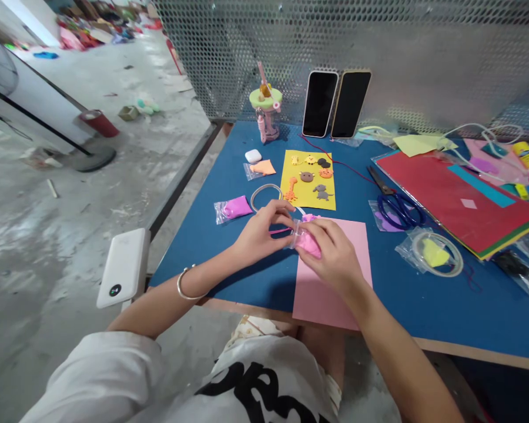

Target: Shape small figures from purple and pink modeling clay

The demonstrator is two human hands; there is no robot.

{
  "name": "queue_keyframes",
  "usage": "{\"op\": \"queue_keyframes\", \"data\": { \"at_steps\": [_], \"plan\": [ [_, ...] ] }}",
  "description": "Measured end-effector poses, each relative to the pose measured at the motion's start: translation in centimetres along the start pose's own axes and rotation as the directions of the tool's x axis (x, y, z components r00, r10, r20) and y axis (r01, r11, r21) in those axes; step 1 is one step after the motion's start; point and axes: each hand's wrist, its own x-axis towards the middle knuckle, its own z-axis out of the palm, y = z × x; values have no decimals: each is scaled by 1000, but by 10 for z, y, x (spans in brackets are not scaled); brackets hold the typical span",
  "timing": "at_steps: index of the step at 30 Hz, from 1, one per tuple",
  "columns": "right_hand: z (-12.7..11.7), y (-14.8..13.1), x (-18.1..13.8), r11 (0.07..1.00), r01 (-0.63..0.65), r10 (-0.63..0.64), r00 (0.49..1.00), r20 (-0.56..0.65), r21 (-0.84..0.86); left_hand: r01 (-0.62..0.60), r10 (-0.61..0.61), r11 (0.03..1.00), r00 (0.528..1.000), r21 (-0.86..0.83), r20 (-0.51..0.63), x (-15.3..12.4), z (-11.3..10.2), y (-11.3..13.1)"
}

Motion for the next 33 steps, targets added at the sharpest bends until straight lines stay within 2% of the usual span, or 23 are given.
{"op": "queue_keyframes", "data": {
  "at_steps": [10,16,19,22,25,30,33],
  "plan": [
    [1,0,0,999,34,-34,999,38,7,7,-5,997,1000,78,-18,-4,8,-2],
    [1,-1,0,1000,31,-31,999,19,0,-10,13,997,999,77,-37,-6,10,-1],
    [0,-1,1,1000,-20,20,1000,-7,-11,40,-42,998,998,-56,-47,-4,9,-1],
    [0,0,1,996,-89,89,996,-18,-2,85,-124,966,981,-246,-148,0,5,-3],
    [1,3,1,992,-120,116,991,71,46,76,-176,914,959,-399,-220,5,0,-4],
    [4,9,1,991,-119,92,940,327,64,143,-259,797,958,-586,-119,6,-3,2],
    [6,10,1,991,-129,100,912,397,48,151,-283,755,953,-638,-109,6,-2,0]
  ]
}}
